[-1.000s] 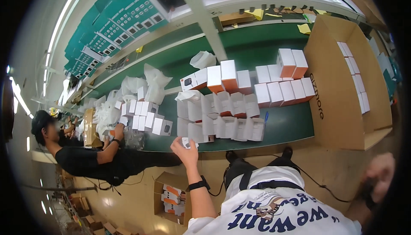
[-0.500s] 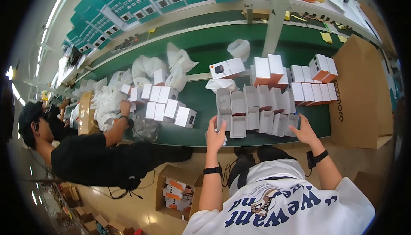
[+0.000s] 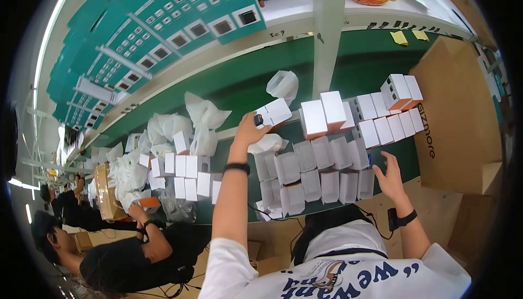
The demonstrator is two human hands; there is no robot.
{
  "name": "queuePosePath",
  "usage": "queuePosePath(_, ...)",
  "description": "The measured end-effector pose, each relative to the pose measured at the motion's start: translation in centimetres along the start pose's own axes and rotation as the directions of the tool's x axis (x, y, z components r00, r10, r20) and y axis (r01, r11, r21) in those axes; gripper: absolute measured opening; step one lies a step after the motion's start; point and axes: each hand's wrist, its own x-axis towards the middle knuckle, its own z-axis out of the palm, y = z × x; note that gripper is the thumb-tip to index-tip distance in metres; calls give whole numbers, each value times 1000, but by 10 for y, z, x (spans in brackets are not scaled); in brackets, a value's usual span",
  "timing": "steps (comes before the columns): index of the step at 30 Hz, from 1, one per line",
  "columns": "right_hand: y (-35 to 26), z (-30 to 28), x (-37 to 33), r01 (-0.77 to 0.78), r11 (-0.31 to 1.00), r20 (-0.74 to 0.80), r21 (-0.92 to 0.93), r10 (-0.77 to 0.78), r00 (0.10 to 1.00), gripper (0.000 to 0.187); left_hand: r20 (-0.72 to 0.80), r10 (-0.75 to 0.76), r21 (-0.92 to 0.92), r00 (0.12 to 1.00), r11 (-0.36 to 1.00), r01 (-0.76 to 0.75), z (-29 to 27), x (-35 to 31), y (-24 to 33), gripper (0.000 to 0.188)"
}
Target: The recorder is seen organizing small white boxes into a larger shipping carton on an assembly line.
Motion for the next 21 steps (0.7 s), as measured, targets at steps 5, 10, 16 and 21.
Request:
queuePosePath(5,30,-7,-9,-90,994,-31,62,92,995,51,198,-18,394,980,917,-63,51,71,17,142)
queuePosePath(10,26,-12,-4,-110,987,-62,119,118,991,47,159,-84,471,984,882,0,46,78,6,133)
queuePosePath(16,-26,-71,24,73,960,-186,272,-22,982,35,-296,253,20,921,966,-259,-69,2,-18,98)
queuePosePath(21,-89,-82,121,323,937,-235,132,-287,929,38,1,-63,-666,998,745,48,-72,-147,-76,111)
